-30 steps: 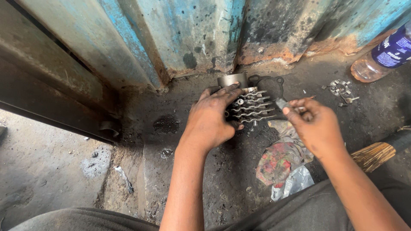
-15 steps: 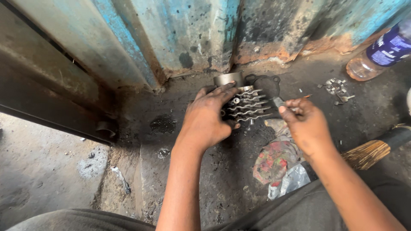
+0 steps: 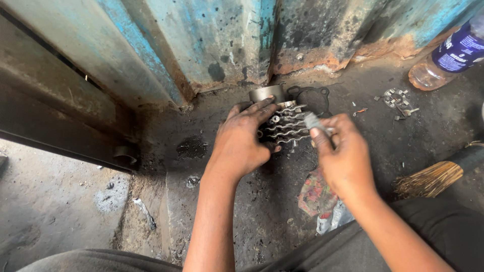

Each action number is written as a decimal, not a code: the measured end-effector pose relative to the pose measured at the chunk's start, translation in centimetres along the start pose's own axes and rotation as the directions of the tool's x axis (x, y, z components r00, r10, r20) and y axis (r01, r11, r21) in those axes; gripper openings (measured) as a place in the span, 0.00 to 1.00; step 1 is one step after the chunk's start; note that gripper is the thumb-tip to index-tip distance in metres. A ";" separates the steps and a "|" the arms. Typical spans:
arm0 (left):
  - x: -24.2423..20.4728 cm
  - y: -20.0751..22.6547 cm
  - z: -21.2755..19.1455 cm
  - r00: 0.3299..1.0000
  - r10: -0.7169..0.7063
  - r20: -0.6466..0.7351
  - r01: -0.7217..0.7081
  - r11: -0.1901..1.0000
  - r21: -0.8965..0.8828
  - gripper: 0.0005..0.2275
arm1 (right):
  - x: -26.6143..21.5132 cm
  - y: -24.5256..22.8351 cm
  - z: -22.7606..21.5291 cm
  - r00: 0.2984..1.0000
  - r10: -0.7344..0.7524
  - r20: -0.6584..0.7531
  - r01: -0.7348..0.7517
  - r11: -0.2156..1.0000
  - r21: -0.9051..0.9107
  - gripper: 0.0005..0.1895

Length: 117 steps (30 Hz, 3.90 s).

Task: The person scrubs a metal engine cylinder head with a brush and a rag while sitting on the floor. They repeatedly scrub the fins and the intake port, occasionally wiping the surface with a cloth to remove debris.

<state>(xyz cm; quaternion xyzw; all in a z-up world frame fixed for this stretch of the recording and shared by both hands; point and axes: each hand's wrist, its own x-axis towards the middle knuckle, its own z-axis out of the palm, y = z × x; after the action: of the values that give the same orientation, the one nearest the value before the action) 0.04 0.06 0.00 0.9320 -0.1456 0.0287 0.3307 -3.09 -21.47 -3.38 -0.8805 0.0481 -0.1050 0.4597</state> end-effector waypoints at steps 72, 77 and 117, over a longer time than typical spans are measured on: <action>0.5 0.8 0.6 0.995 -0.084 -0.050 0.090 0.984 0.152 0.39 | 1.0 -1.7 -3.3 0.986 0.116 0.118 -0.109 0.992 -0.061 0.23; 0.3 1.0 0.3 0.996 -0.079 -0.033 0.082 0.990 0.119 0.39 | 0.7 -1.4 -3.4 0.986 -0.139 0.096 0.145 0.988 -0.056 0.16; -0.2 0.4 0.1 0.998 -0.021 0.067 0.013 0.993 0.120 0.45 | -3.3 -5.9 -0.2 0.881 -0.436 0.181 0.471 0.839 -0.270 0.09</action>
<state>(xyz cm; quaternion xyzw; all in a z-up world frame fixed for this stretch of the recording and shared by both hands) -0.24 -0.31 0.12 0.9517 -0.1470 0.0028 0.2695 -6.38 -17.69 1.10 -0.9316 -0.1722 -0.1525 0.2813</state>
